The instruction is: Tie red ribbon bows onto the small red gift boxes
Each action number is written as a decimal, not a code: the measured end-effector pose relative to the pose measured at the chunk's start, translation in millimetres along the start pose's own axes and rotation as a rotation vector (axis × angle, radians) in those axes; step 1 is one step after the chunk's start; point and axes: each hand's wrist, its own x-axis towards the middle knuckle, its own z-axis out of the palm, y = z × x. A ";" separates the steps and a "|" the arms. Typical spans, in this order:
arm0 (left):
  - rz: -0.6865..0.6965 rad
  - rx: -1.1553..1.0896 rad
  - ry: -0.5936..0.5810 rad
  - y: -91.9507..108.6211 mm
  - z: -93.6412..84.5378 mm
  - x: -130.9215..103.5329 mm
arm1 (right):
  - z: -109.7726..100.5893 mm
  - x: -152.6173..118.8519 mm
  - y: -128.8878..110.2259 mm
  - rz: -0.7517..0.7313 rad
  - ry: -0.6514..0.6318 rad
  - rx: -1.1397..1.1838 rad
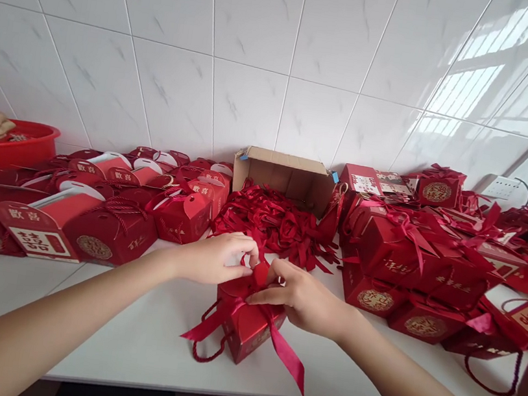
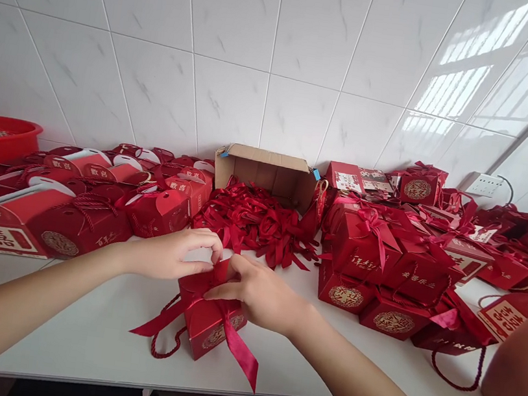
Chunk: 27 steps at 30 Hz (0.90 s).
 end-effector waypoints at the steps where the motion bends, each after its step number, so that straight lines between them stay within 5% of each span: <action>1: -0.004 -0.030 -0.026 -0.5 0.1 -2.1 | 1.1 -0.6 1.3 -0.003 0.003 0.019; 11: 0.053 -0.094 0.022 -0.9 11.2 -3.6 | 5.8 0.3 5.7 -0.029 0.052 0.101; 19: 0.172 0.184 0.015 2.5 -9.2 -0.2 | 3.5 2.6 3.0 -0.032 0.039 0.120; 27: 0.050 0.042 0.050 8.5 -1.4 -4.1 | 2.1 0.7 -1.9 -0.023 0.055 0.074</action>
